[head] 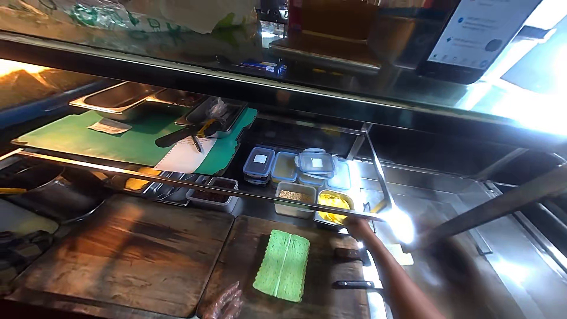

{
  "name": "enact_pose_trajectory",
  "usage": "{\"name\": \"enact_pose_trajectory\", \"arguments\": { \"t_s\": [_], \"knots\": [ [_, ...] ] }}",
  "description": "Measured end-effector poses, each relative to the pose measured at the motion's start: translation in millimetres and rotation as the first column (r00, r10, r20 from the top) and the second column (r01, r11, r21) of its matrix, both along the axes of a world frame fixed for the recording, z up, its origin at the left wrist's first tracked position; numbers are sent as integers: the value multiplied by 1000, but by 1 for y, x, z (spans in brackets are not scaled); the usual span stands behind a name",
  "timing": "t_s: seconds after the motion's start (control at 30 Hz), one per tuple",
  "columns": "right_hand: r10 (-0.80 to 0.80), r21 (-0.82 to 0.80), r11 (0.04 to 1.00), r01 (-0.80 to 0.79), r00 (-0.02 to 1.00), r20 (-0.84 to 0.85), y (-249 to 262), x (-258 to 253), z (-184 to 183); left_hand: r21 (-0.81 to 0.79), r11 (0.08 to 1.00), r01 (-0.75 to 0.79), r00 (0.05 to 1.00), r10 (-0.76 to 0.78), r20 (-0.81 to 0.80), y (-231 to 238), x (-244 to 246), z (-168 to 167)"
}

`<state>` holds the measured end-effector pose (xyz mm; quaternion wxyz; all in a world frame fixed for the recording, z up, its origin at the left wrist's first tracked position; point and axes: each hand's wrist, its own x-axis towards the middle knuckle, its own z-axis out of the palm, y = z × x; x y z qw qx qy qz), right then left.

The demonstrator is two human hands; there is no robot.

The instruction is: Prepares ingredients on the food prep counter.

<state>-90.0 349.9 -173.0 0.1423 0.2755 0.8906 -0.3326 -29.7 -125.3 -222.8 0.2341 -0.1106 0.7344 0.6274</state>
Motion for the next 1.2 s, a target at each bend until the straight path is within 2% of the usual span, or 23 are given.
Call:
{"name": "enact_pose_trajectory", "arguments": {
  "t_s": [0.07, 0.13, 0.17, 0.23, 0.27, 0.33, 0.4, 0.43, 0.47, 0.53, 0.57, 0.63, 0.67, 0.7, 0.77, 0.8, 0.9, 0.97, 1.03, 1.1, 1.17, 1.2],
  "knots": [
    [-102, -79, 992, 99, 994, -45, -3, -2, 1, -52, 998, 44, 999, -45, -26, 8, -8, 0],
    [-181, -76, 980, 185, 982, 53, -11, -2, 0, -124, 989, 84, 994, -92, -58, 16, -11, -4],
    [-233, -152, 959, 240, 971, 63, -12, -4, -1, -146, 983, 109, 990, -121, -76, 22, -15, -5],
    [-416, -415, 820, 394, 908, 40, -12, -7, -3, -193, 963, 187, 973, -209, -100, 33, -26, -2],
    [-465, -472, 764, 441, 882, 72, -12, -8, -3, -217, 947, 237, 961, -262, -93, 36, -29, -2],
    [-471, -491, 735, 468, 873, 127, -9, -7, -3, -268, 916, 299, 940, -331, -81, 41, -33, -5],
    [-534, -623, 605, 495, 833, 144, -7, 0, 0, -285, 911, 297, 939, -333, -87, 45, -37, -10],
    [-544, -690, 546, 474, 828, 138, -9, 8, 5, -273, 919, 285, 945, -317, -82, 46, -38, -10],
    [-502, -729, 550, 408, 859, 102, -16, 21, 8, -258, 926, 276, 951, -302, -67, 46, -40, -10],
    [-221, -672, 721, 167, 975, 5, -42, 55, 11, -233, 931, 282, 954, -297, -32, 44, -43, -8],
    [-72, -594, 803, 34, 997, -41, -63, 71, 4, -216, 934, 283, 955, -295, -22, 42, -44, -9],
    [210, -394, 897, -200, 978, -17, -117, 101, 0, -187, 942, 278, 958, -286, -17, 37, -43, -11],
    [280, -240, 933, -268, 960, 17, -141, 108, 0, -169, 949, 267, 961, -275, -24, 37, -42, -12],
    [313, -67, 948, -310, 949, 41, -160, 110, -3, -153, 956, 251, 965, -259, -36, 37, -40, -13],
    [365, 263, 903, -340, 930, -53, -181, 120, -29, -138, 964, 226, 971, -235, -50, 39, -38, -16],
    [394, 339, 874, -348, 916, -77, -188, 129, -38, -145, 963, 228, 970, -237, -52, 40, -37, -17],
    [428, 368, 864, -344, 886, -178, -218, 172, -31, -155, 958, 241, 967, -251, -52, 40, -37, -11],
    [409, 377, 874, -306, 882, -233, -226, 177, -27, -122, 967, 223, 973, -229, -37, 39, -34, -9],
    [328, 340, 907, -250, 925, -195, -216, 144, -32, -89, 976, 198, 979, -201, -32, 38, -31, -12],
    [321, 355, 901, -251, 934, -156, -204, 122, -47, -70, 982, 176, 984, -178, -22, 40, -26, -12],
    [363, 264, 906, -330, 928, -85, -215, 143, -39, -65, 984, 165, 986, -166, -9, 39, -22, -10],
    [365, 231, 914, -333, 924, -115, -223, 160, -32, -43, 988, 149, 989, -150, -1, 39, -22, -9]
  ]
}}
